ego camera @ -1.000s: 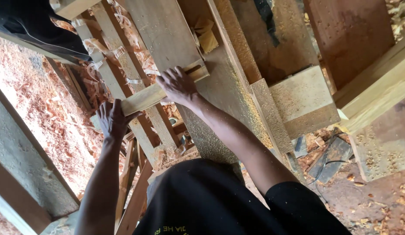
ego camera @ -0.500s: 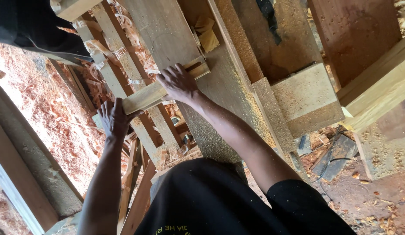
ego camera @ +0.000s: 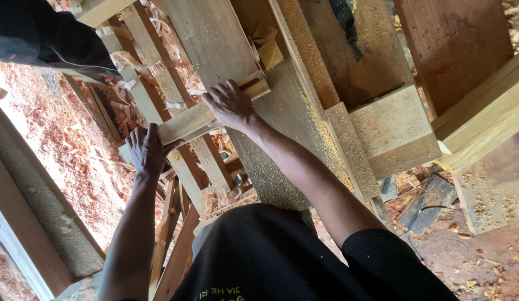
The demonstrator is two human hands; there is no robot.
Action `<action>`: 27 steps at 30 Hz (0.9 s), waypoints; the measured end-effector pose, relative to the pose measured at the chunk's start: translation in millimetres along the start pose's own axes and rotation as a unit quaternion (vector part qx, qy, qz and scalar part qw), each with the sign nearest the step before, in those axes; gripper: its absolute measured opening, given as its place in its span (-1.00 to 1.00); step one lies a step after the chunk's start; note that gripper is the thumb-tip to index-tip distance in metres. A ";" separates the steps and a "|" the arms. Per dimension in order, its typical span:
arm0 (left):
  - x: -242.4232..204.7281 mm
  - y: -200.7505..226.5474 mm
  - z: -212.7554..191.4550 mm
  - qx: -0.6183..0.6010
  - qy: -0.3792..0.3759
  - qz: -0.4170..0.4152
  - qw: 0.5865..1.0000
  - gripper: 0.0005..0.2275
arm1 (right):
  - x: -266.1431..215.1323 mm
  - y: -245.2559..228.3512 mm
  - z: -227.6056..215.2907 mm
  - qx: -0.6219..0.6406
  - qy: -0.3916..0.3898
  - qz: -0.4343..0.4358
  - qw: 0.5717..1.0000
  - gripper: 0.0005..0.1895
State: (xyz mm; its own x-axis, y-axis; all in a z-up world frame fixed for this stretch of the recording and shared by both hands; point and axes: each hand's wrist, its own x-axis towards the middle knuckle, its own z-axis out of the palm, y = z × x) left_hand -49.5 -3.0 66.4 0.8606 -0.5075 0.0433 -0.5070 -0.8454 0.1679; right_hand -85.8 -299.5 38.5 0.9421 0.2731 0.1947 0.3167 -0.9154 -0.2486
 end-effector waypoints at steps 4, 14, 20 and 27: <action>1.8 -0.5 -0.7 -0.008 -0.009 -0.008 1.000 -0.35 | 1.7 1.9 6.3 -0.010 0.004 -0.007 1.000 -0.26; 7.9 -3.3 1.4 -0.014 -0.021 -0.015 1.000 -0.35 | 7.9 4.7 -0.2 -0.011 0.008 -0.001 1.000 -0.26; 10.2 -3.5 1.6 -0.004 -0.011 -0.009 1.000 -0.37 | 12.1 4.3 -8.8 -0.021 -0.008 0.002 1.000 -0.27; 14.0 -5.6 2.1 -0.008 -0.008 -0.006 1.000 -0.38 | 16.9 8.6 6.1 -0.025 -0.015 0.009 1.000 -0.25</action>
State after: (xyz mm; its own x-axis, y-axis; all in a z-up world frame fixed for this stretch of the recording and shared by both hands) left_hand -34.7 -5.7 63.9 0.8652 -0.5008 0.0251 -0.4964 -0.8483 0.1844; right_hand -66.5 -301.0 33.9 0.9505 0.2648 0.1622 0.2948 -0.9337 -0.2033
